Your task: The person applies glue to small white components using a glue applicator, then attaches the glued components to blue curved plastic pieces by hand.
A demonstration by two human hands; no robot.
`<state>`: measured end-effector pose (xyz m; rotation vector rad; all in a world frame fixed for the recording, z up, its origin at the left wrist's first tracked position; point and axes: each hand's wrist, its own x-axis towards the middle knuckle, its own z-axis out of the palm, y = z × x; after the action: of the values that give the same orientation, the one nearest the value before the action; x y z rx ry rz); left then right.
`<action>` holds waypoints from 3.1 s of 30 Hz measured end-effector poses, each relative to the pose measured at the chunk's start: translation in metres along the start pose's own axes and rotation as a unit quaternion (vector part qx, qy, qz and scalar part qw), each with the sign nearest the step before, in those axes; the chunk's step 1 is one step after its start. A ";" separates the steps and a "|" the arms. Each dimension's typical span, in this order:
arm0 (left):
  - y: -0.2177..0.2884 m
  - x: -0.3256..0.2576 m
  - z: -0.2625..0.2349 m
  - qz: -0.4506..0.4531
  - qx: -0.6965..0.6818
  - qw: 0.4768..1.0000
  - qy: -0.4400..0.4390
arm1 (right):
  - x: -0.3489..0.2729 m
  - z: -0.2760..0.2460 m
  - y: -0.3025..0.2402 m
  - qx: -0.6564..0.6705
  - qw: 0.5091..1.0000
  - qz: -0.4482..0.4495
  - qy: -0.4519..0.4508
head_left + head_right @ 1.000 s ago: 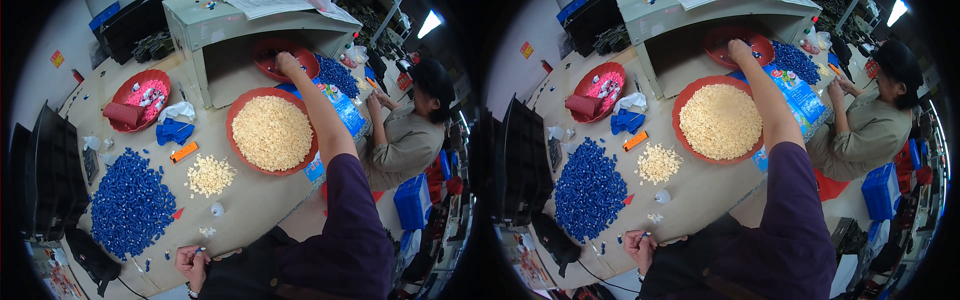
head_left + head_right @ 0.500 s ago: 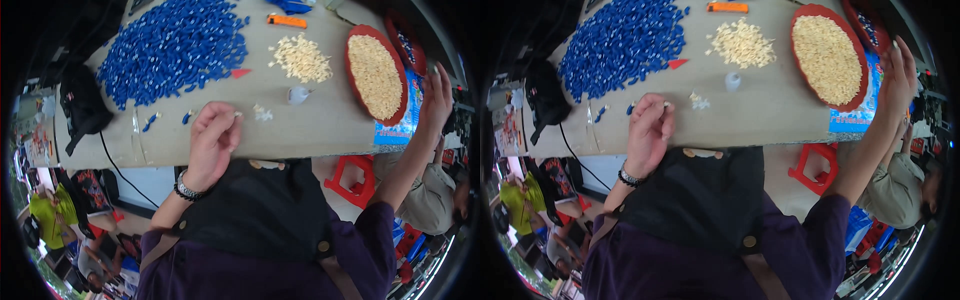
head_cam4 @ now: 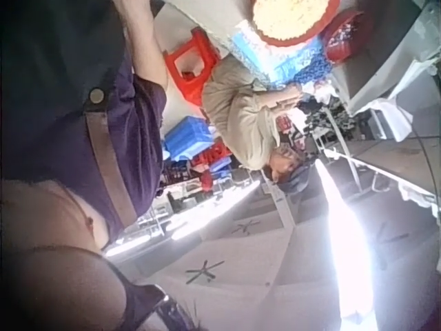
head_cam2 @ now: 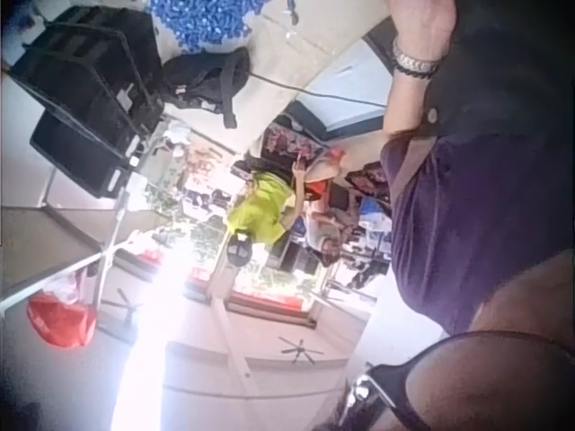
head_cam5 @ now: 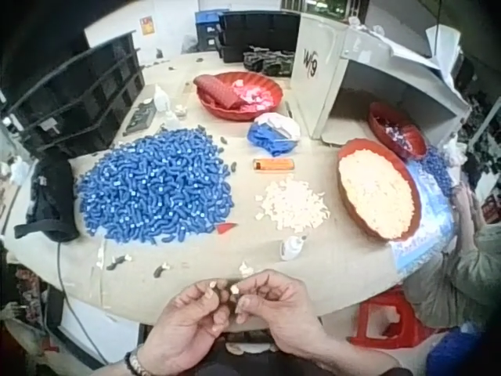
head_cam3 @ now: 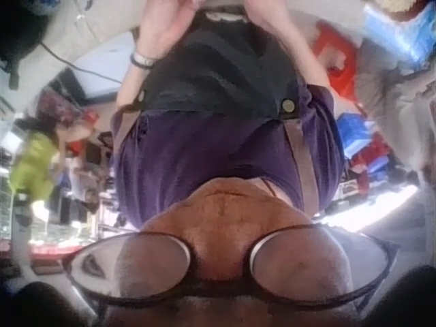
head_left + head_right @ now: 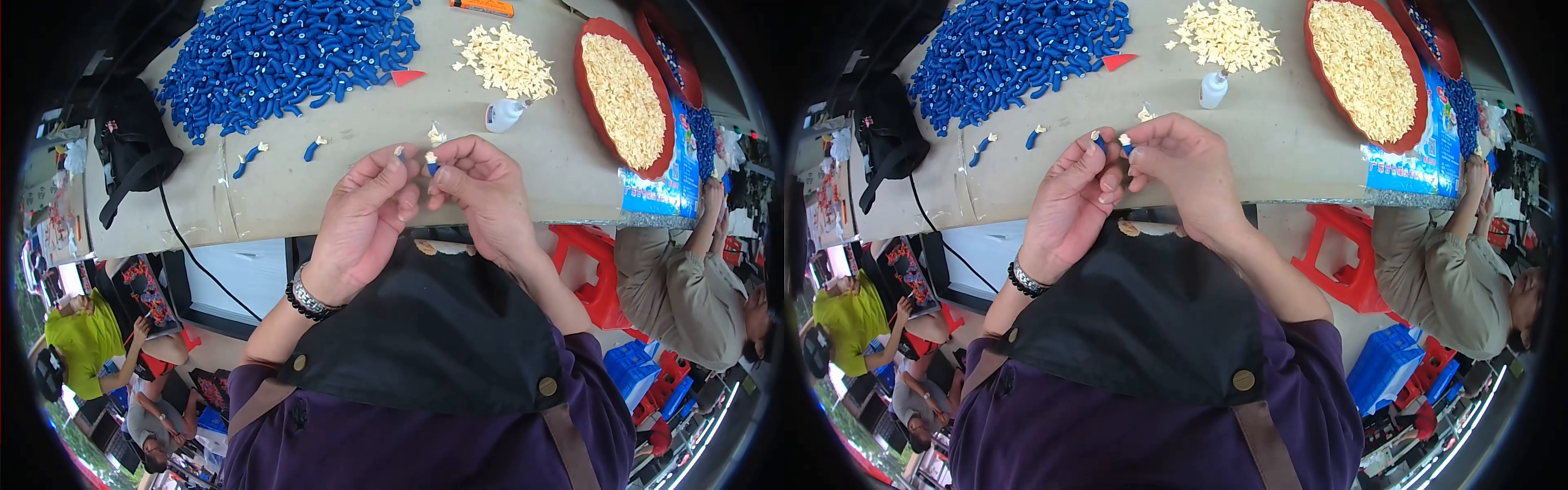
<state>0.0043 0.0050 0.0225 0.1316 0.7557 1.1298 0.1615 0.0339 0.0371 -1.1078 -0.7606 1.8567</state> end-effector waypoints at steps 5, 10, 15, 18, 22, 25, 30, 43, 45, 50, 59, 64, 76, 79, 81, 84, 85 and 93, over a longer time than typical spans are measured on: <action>-0.001 -0.007 -0.002 -0.018 -0.002 1.000 0.002 | -0.001 -0.002 0.013 0.036 0.999 -0.012 -0.024; -0.002 -0.008 -0.003 -0.030 0.020 0.999 -0.001 | -0.002 0.002 0.013 0.052 0.998 -0.034 0.019; -0.004 -0.007 -0.002 -0.037 0.026 0.999 0.004 | -0.002 0.002 0.018 0.070 0.996 -0.036 0.035; -0.007 -0.006 -0.005 -0.026 0.012 1.000 -0.009 | -0.002 0.003 0.018 0.080 0.996 -0.036 0.031; -0.007 -0.007 -0.003 -0.023 0.027 0.999 -0.008 | -0.002 0.003 0.018 0.087 0.995 -0.040 0.026; -0.007 -0.006 -0.004 -0.024 0.032 0.999 -0.008 | -0.001 0.002 0.020 0.088 0.995 -0.040 0.022; -0.006 -0.006 -0.002 -0.026 0.032 0.999 -0.003 | -0.001 0.005 0.018 0.102 0.993 -0.047 0.033; -0.006 -0.006 -0.006 0.003 0.010 1.000 -0.029 | -0.004 0.009 0.013 -0.075 0.996 -0.041 0.039; -0.005 -0.006 -0.006 0.010 0.015 1.000 -0.017 | -0.005 0.009 0.008 -0.152 0.988 -0.012 0.021; -0.005 -0.004 -0.006 0.021 0.032 0.999 -0.025 | -0.004 0.008 0.008 -0.091 0.995 0.042 0.009; -0.005 -0.003 -0.003 0.015 0.068 0.997 -0.014 | -0.003 0.007 0.008 -0.045 0.997 0.069 0.004; -0.006 -0.003 -0.004 0.014 0.080 0.997 -0.007 | -0.003 0.007 0.010 -0.043 0.996 0.073 -0.001; -0.007 -0.004 -0.007 0.006 0.067 0.998 -0.012 | -0.005 0.004 0.012 -0.042 0.996 0.071 -0.021; -0.008 -0.004 -0.009 0.006 0.072 0.997 -0.018 | -0.005 0.005 0.012 -0.018 0.997 0.070 -0.023; -0.008 -0.004 -0.008 0.004 0.075 0.997 -0.011 | -0.005 0.004 0.012 -0.017 0.997 0.068 -0.024; -0.007 -0.006 -0.005 0.002 0.080 0.997 -0.003 | -0.005 0.003 0.013 -0.007 0.997 0.070 -0.027; -0.007 -0.006 -0.005 0.002 0.079 0.997 -0.003 | -0.005 0.003 0.014 -0.007 0.997 0.070 -0.027; -0.010 -0.006 -0.008 0.018 0.079 0.996 -0.021 | -0.004 0.002 0.016 0.005 0.997 0.064 -0.031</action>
<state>0.0055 -0.0069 0.0148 0.3024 0.8076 1.0976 0.1553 0.0226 0.0267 -1.1183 -0.7292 2.0083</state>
